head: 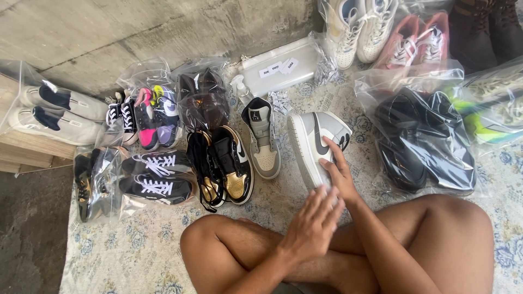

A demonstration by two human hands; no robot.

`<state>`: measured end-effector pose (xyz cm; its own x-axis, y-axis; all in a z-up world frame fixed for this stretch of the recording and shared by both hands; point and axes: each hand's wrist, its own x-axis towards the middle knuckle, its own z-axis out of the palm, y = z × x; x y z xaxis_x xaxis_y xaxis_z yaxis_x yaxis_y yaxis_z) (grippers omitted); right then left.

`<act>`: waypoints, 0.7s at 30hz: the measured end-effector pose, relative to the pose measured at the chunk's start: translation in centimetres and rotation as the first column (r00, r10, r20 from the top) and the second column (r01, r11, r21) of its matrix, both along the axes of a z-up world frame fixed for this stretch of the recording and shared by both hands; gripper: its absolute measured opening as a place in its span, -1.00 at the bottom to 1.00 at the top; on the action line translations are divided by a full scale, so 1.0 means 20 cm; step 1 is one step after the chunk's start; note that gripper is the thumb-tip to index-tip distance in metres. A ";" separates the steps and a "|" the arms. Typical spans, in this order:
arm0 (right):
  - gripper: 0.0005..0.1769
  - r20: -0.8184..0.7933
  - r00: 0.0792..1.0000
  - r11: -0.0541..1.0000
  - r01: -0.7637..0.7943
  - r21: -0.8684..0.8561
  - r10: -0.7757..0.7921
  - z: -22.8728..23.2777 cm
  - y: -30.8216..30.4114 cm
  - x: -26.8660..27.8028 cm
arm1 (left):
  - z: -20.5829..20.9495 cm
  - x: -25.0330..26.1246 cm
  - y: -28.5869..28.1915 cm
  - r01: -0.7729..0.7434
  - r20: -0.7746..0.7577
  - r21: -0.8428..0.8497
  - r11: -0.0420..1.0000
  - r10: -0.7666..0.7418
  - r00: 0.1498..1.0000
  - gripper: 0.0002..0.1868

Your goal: The person is sitting on the floor and threading laces through the eyelets of a high-top sneaker.

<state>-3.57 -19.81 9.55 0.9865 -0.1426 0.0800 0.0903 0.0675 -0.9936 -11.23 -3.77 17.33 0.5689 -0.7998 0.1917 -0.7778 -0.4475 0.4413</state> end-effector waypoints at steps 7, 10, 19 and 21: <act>-0.31 -0.018 0.998 0.996 -0.056 0.069 0.058 -0.02 0.04 0.00 | -0.13 0.19 0.04 0.026 0.196 -0.008 1.000 -0.023 0.980 -0.41; -0.27 0.201 0.978 0.991 -0.075 0.108 0.053 0.04 0.07 -0.03 | -0.17 0.45 0.08 -0.018 0.351 -0.104 0.994 0.054 0.935 -0.29; -0.27 0.112 0.977 0.981 -0.188 0.044 0.182 -0.03 0.12 -0.04 | 0.04 0.87 0.14 -0.284 0.297 0.183 0.941 0.222 0.929 -0.26; -0.29 0.103 0.976 0.976 -0.201 0.086 0.192 0.02 0.13 -0.05 | -0.01 0.93 0.15 -0.348 0.424 0.209 0.914 0.236 0.874 -0.29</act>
<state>-4.54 -17.17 9.91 0.9848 0.0422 0.1684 0.1578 0.1872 -0.9696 7.42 -0.71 17.10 0.7108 -0.6600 0.2434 -0.6736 -0.7383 -0.0345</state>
